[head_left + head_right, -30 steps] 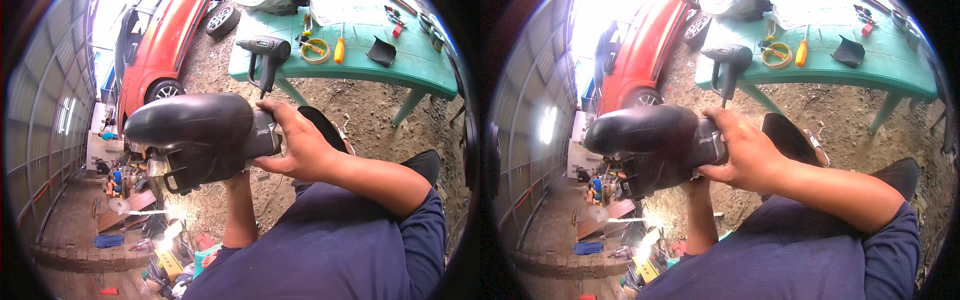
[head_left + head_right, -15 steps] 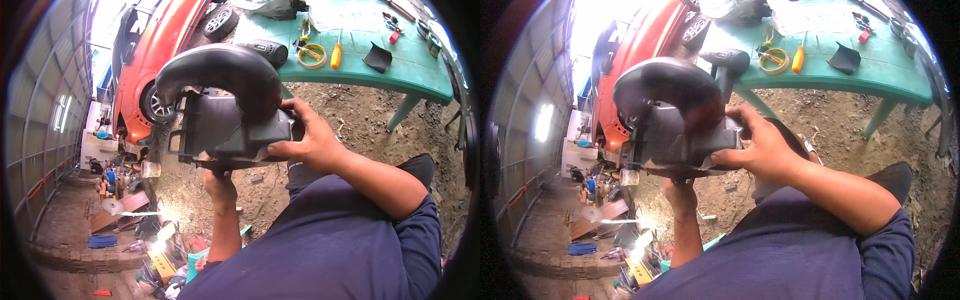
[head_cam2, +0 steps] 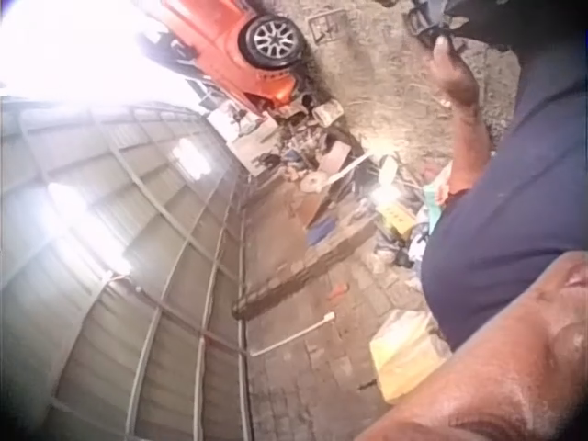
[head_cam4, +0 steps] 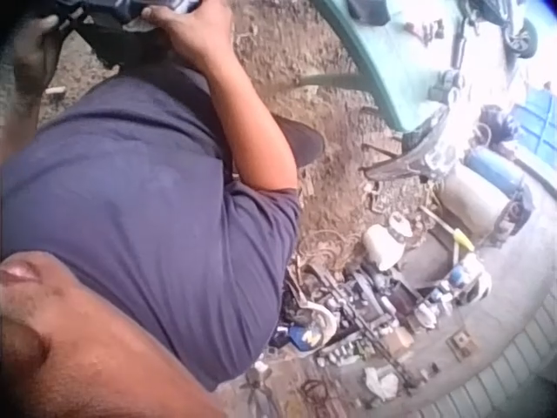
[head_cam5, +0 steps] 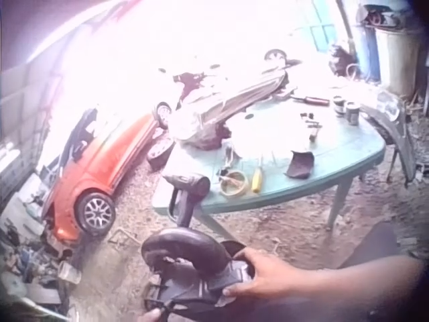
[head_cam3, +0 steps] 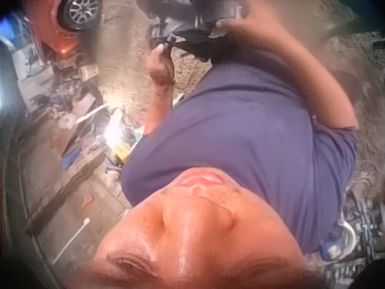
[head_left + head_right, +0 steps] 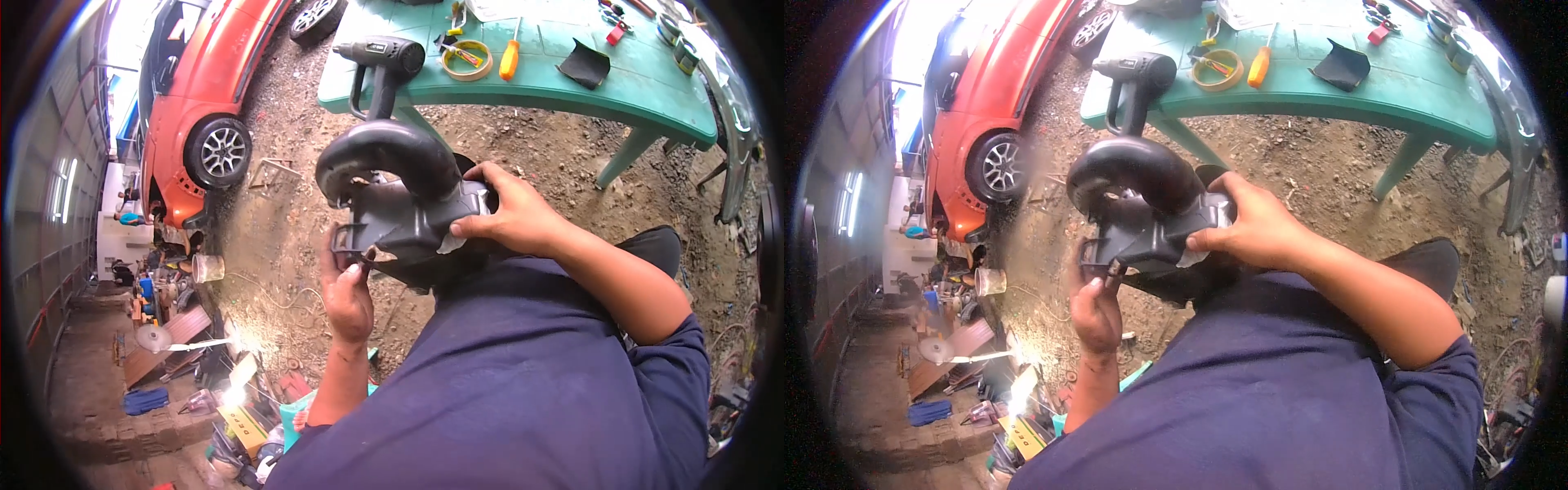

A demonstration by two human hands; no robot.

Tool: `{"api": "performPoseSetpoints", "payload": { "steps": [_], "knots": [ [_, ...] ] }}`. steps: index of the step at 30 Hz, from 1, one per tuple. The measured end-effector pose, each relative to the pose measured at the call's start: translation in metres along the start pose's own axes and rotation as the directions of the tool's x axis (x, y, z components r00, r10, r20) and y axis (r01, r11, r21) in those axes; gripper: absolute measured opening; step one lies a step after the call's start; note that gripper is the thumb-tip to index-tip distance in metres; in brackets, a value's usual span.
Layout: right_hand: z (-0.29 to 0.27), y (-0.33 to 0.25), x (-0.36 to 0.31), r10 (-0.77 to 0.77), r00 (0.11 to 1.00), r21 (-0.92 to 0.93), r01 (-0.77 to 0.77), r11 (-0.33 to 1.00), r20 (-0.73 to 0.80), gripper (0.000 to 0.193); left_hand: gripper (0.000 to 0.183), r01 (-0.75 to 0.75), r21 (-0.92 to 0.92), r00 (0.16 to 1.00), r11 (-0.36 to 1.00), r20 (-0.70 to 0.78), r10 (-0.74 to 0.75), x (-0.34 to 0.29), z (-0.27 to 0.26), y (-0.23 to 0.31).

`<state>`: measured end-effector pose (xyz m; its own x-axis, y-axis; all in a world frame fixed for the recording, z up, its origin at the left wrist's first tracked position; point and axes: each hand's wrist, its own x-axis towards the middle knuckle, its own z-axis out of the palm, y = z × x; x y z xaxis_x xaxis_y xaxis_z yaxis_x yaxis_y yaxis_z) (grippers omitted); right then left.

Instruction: Repairing or modifying a plastic car component using a heat gun and hand tools.

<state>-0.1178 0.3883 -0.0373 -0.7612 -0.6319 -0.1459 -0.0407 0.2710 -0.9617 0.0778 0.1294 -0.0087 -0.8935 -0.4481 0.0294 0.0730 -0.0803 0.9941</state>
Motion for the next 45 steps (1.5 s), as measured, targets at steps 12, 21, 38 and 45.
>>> {"api": "performPoseSetpoints", "payload": {
  "steps": [12,21,38,45],
  "knots": [
    [-0.017,0.005,0.015,0.060,0.997,-0.007,-0.059,0.998,0.049,0.090,0.094,-0.418,0.872,0.892,0.256,0.341,0.296,0.049,0.022,0.035],
    [-0.002,0.012,0.016,-0.090,0.995,-0.206,0.080,0.975,-0.038,0.088,0.057,-0.483,0.843,0.856,0.235,0.398,0.329,0.072,0.025,0.023],
    [0.040,-0.023,0.015,-0.753,0.626,-0.640,0.667,0.382,0.202,0.047,0.048,-0.550,0.800,0.821,0.241,0.466,0.329,0.058,0.024,0.023],
    [0.043,-0.037,0.020,-0.719,0.619,-0.660,0.687,0.303,0.315,0.038,0.044,-0.547,0.814,0.821,0.198,0.475,0.316,0.053,0.020,0.021]
  ]
}}
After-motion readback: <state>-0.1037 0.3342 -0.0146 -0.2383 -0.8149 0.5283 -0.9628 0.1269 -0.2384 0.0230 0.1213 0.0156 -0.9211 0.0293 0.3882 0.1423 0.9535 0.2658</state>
